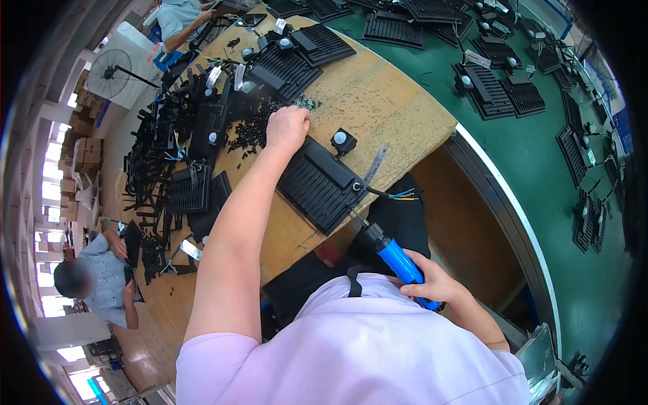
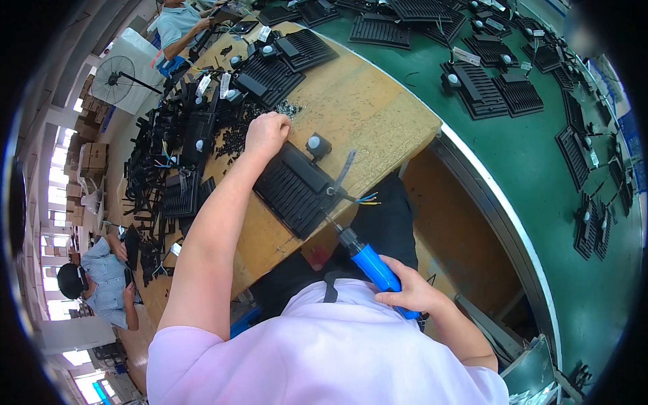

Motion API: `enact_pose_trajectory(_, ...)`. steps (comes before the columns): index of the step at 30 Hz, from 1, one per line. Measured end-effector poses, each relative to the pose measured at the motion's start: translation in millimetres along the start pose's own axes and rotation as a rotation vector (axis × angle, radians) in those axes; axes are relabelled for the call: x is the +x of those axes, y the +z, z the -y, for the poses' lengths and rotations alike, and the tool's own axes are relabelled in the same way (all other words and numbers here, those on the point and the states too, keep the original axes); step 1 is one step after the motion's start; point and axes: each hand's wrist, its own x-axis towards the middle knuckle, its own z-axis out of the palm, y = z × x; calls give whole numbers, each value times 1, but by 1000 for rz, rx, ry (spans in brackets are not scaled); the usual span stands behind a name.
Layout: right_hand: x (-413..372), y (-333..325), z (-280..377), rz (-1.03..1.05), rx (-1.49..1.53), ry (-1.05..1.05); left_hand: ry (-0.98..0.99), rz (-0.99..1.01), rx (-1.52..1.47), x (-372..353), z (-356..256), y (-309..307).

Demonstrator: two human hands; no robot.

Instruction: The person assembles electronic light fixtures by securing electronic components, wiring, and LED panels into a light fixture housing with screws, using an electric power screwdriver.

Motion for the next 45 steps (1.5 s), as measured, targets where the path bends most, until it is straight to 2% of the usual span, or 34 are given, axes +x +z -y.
enact_pose_trajectory(5, 0, 0, 2, -3, 11, 2, -206, -60, -236, -3, 8, -3)
enact_pose_trajectory(8, 0, 1, 3, -5, 12, 22, -370, 3, -423, -8, 11, -13)
enact_pose_trajectory(11, 0, 1, 4, -17, 0, 16, -431, 13, -598, -18, 7, -31)
enact_pose_trajectory(14, 1, 1, -4, -20, 1, 18, -450, -47, -739, -49, -22, -62)
enact_pose_trajectory(17, 2, 2, -4, -18, 11, 21, -522, 63, -814, -88, -67, -92)
enact_pose_trajectory(21, 1, 2, 3, -9, 15, 36, -454, 89, -929, -134, -100, -78)
enact_pose_trajectory(24, 0, 2, 4, -10, 9, 36, -325, 47, -776, -145, -111, -71)
enact_pose_trajectory(27, 1, 4, 3, -12, 15, 24, -403, 79, -831, -149, -118, -66)
enact_pose_trajectory(36, 1, 7, 9, -2, 5, 14, -474, 170, -909, -152, -115, -64)
enact_pose_trajectory(45, 1, 8, 9, -8, 18, 42, -427, 139, -875, -154, -121, -71)
